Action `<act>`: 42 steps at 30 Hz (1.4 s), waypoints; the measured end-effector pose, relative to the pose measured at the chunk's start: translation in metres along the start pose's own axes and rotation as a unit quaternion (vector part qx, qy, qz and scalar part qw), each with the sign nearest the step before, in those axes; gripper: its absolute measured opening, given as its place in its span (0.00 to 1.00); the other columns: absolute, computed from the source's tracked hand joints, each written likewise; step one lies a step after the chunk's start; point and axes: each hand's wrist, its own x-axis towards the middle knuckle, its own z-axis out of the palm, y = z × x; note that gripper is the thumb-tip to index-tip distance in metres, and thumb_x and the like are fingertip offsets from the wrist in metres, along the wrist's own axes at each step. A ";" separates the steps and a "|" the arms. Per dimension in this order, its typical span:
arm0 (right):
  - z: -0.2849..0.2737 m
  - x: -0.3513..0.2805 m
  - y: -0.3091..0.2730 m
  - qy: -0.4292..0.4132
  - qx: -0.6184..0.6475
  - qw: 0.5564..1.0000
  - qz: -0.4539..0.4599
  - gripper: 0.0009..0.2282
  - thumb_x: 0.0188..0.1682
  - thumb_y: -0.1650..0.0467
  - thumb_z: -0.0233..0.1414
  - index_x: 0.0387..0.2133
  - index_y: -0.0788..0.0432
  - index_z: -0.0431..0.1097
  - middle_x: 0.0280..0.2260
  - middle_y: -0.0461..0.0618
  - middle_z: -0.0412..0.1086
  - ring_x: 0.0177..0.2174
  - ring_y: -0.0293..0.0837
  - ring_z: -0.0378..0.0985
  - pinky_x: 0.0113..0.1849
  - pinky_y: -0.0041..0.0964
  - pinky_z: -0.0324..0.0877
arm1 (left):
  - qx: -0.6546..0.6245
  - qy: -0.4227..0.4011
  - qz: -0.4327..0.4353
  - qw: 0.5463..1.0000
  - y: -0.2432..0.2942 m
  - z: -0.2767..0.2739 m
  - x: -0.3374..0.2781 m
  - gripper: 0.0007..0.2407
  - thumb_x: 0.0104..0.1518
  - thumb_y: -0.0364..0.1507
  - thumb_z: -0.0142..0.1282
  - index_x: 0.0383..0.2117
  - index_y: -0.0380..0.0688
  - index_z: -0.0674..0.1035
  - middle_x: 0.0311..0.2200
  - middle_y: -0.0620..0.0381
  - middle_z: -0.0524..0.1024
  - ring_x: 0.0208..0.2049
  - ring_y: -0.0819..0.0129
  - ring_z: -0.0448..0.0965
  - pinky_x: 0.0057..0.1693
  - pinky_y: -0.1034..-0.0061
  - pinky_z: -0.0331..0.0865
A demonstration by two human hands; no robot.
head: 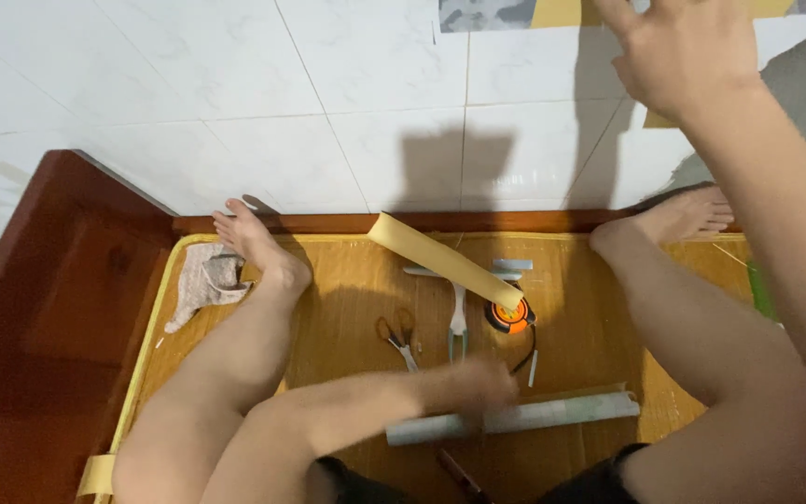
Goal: Cutting and applying decorative vinyl wrap squares to wall tiles to create a pattern.
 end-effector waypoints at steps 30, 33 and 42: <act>-0.078 0.198 -0.053 0.137 0.116 0.979 0.094 0.33 0.45 0.73 0.50 0.70 0.57 0.55 0.72 0.48 0.46 0.17 0.40 0.76 0.19 0.36 0.72 | 0.252 -0.048 0.213 0.943 -0.007 0.075 -0.060 0.34 0.60 0.49 0.35 0.71 0.44 0.51 0.75 0.59 0.41 0.75 0.65 0.33 0.73 0.69 0.34; -0.072 0.197 -0.048 0.158 0.107 0.976 0.107 0.34 0.43 0.74 0.48 0.70 0.56 0.55 0.73 0.44 0.43 0.16 0.43 0.75 0.17 0.38 0.72 | 0.583 -0.455 0.517 0.431 -0.080 0.202 -0.075 0.22 0.64 0.47 0.46 0.61 0.58 0.75 0.64 0.55 0.70 0.69 0.59 0.62 0.74 0.53 0.48; -0.077 0.205 -0.046 0.130 0.122 0.972 0.153 0.32 0.49 0.71 0.46 0.72 0.47 0.52 0.71 0.35 0.48 0.22 0.50 0.79 0.20 0.44 0.77 | 0.427 -0.094 0.844 0.310 0.124 0.291 -0.131 0.43 0.57 0.62 0.29 0.70 0.37 0.55 0.73 0.43 0.49 0.74 0.53 0.49 0.77 0.55 0.39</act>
